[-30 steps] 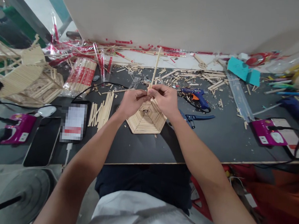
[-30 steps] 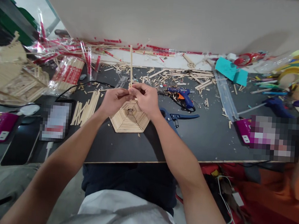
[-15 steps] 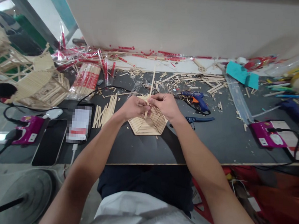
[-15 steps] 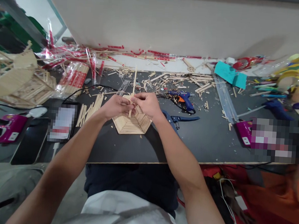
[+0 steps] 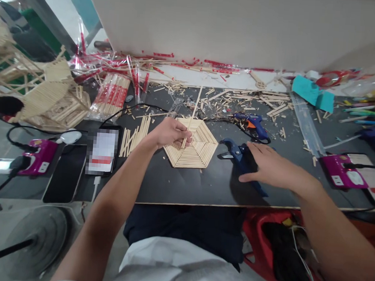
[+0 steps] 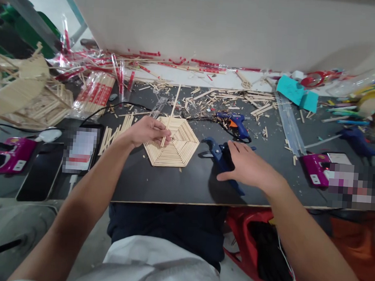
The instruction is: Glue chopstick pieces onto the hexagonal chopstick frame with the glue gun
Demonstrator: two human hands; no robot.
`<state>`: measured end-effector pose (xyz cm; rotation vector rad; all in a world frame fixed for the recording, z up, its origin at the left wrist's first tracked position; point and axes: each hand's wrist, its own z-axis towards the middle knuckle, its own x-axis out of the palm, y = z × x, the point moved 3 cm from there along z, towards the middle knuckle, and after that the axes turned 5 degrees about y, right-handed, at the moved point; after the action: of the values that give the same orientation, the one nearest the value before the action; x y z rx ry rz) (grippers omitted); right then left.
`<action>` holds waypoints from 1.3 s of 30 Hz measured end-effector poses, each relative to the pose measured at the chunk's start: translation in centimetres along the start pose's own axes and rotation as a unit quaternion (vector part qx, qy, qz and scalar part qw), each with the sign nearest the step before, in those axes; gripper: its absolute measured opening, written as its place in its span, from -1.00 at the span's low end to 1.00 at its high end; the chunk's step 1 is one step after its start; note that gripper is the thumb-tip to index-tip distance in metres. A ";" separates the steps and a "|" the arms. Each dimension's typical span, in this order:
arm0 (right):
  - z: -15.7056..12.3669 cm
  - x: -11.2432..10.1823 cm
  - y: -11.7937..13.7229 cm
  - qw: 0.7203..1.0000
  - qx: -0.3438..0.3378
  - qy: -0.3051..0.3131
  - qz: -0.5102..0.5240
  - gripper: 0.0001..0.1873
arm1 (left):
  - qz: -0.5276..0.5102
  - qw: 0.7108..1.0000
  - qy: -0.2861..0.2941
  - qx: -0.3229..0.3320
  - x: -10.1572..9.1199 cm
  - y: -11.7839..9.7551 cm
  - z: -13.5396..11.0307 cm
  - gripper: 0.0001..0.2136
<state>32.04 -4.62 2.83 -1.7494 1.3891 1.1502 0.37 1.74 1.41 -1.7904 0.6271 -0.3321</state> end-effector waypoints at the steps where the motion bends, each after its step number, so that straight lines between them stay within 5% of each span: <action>1: -0.4 0.8 -0.4 1.000 -0.005 -0.013 -0.014 0.12 | -0.002 1.000 0.007 0.002 0.0 0.0 0.0 -0.74; 5: -1.4 1.6 -0.7 0.999 -0.021 -0.021 -0.038 -0.26 | -0.017 0.999 0.032 0.005 0.1 0.0 -0.1 -0.71; 14: -0.6 -3.2 2.1 0.986 0.035 0.064 0.148 -0.92 | 0.027 0.999 0.025 0.006 0.2 -0.9 -0.4 -0.70; 23: 3.3 -5.3 6.3 0.966 -0.062 0.101 0.229 -0.97 | 0.035 0.999 0.040 -0.009 0.8 -1.0 -0.6 -0.72; 39: 4.6 -5.8 7.5 0.978 -0.086 0.104 0.160 -0.90 | 0.054 0.994 0.094 -0.015 1.7 -1.1 -0.6 -0.69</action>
<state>23.26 -0.05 6.48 -1.8541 1.7963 1.3182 1.69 0.46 2.45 -1.7583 0.8620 -0.4214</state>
